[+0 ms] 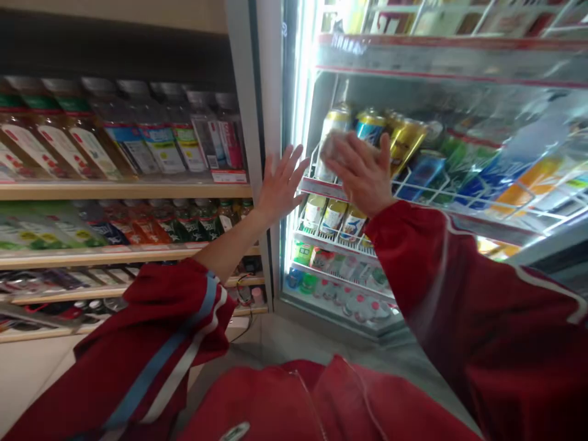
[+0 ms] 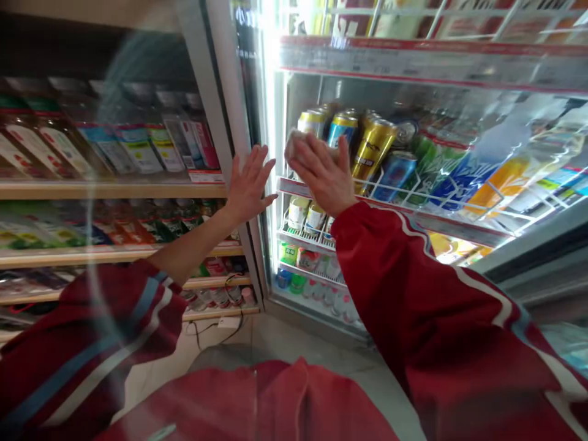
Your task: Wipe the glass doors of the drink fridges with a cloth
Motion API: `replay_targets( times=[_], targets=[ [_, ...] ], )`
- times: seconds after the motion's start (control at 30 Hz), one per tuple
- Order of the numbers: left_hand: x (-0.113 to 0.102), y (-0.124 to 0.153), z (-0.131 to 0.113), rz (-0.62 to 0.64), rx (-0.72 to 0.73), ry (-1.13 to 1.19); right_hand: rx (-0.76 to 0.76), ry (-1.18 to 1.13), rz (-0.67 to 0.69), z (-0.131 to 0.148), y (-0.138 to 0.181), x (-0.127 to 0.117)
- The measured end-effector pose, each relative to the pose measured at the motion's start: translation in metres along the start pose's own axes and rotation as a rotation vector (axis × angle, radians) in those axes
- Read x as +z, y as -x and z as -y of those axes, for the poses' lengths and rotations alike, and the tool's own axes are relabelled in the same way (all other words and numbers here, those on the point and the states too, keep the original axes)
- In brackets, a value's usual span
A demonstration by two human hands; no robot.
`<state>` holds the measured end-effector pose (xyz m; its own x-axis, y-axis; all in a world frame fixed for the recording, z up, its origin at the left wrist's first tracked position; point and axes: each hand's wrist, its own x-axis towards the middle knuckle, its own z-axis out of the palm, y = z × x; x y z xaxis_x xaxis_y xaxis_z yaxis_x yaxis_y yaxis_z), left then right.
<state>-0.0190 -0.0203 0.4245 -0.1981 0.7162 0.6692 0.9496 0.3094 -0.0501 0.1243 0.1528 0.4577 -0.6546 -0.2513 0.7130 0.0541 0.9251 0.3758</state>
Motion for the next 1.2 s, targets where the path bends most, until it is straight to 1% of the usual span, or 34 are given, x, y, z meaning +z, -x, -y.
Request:
replay_targets(
  times=[0.13, 0.2, 0.27, 0.37, 0.43, 0.5, 0.53, 0.6, 0.67, 0.73, 0.83, 0.93, 1.0, 1.07, 1.2],
  targets=[
    [0.002, -0.005, -0.01, -0.027, 0.023, 0.005, 0.192, 0.139, -0.253, -0.036, -0.017, -0.04],
    [0.005, -0.004, -0.013, -0.057, 0.013, 0.017, 0.214, 0.176, -0.311, -0.047, -0.017, -0.051],
    [0.008, -0.003, -0.016, -0.088, -0.003, 0.017, 0.157, 0.15, -0.272, -0.046, -0.007, -0.048],
    [0.006, -0.005, -0.022, -0.117, -0.013, -0.009, 0.049, 0.059, -0.131, -0.031, 0.016, -0.029],
    [0.002, -0.008, -0.03, -0.111, 0.008, -0.03, 0.004, -0.008, -0.049, -0.024, 0.028, -0.019],
    [-0.003, -0.013, -0.041, -0.082, 0.048, -0.042, -0.013, -0.045, -0.028, -0.027, 0.034, -0.018],
    [-0.005, -0.015, -0.046, -0.064, 0.063, -0.044, -0.008, -0.05, -0.045, -0.033, 0.034, -0.022],
    [-0.007, -0.018, -0.055, -0.039, 0.069, -0.042, 0.03, -0.047, -0.122, -0.05, 0.034, -0.035],
    [-0.007, -0.018, -0.061, -0.035, 0.05, -0.042, 0.099, -0.056, -0.197, -0.068, 0.035, -0.05],
    [-0.006, -0.018, -0.066, -0.047, 0.02, -0.05, 0.143, -0.078, -0.223, -0.077, 0.041, -0.06],
    [-0.005, -0.021, -0.078, -0.065, 0.004, -0.072, 0.134, -0.108, -0.175, -0.073, 0.058, -0.059],
    [-0.004, -0.027, -0.093, -0.052, 0.039, -0.093, 0.089, -0.172, -0.101, -0.063, 0.075, -0.053],
    [-0.002, -0.03, -0.1, -0.043, 0.044, -0.102, 0.067, -0.183, -0.095, -0.066, 0.083, -0.054],
    [0.0, -0.031, -0.104, -0.046, 0.023, -0.111, 0.083, -0.12, -0.143, -0.078, 0.088, -0.062],
    [0.004, -0.03, -0.114, -0.095, -0.034, -0.132, 0.14, 0.045, -0.302, -0.103, 0.092, -0.077]
  ],
)
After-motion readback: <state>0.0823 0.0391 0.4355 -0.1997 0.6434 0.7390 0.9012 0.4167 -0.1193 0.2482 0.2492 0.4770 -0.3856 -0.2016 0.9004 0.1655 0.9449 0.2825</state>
